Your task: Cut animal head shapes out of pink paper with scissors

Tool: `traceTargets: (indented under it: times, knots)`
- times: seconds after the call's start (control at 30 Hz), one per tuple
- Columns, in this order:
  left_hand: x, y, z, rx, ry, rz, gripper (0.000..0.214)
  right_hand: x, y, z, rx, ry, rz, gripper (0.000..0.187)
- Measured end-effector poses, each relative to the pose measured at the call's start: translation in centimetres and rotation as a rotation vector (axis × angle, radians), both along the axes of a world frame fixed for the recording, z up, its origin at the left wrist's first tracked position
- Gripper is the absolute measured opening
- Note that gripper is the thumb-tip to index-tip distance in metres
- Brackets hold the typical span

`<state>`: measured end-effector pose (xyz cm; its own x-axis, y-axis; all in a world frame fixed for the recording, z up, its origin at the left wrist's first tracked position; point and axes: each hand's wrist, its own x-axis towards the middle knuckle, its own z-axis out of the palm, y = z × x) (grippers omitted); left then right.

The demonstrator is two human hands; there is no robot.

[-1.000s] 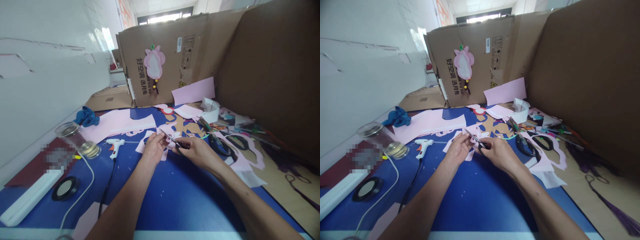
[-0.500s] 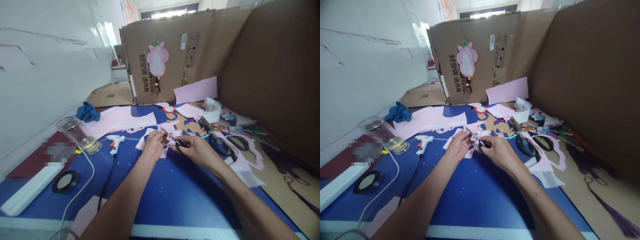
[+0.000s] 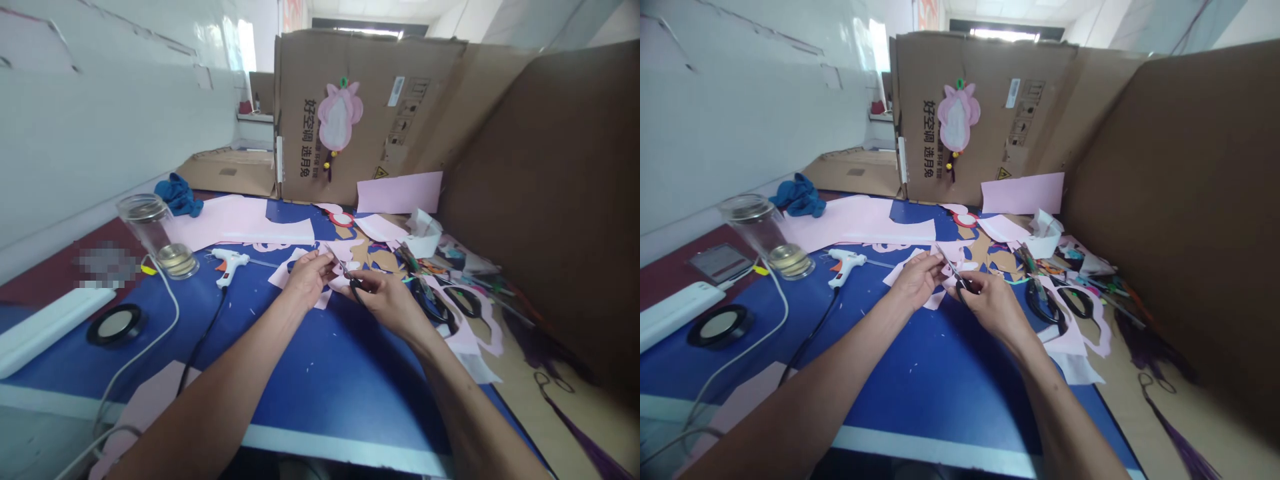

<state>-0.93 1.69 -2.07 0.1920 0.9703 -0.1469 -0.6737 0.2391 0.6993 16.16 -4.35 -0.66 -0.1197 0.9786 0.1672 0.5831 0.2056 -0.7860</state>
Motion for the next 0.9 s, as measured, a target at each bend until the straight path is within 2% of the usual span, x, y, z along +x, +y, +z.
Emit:
traceTargets:
  times: [0.3, 0.73, 0.9]
  knots:
    - [-0.1, 0.1, 0.0, 0.045, 0.009, 0.004, 0.012, -0.6, 0.2, -0.4, -0.024, 0.098, 0.041, 0.042]
    - [-0.3, 0.2, 0.2, 0.041, 0.031, 0.032, 0.008, -0.9, 0.3, -0.7, 0.000, 0.060, -0.003, 0.044]
    - [-0.3, 0.4, 0.1, 0.052, 0.040, 0.032, 0.009, -1.2, 0.3, -0.7, -0.031, 0.075, -0.032, 0.051]
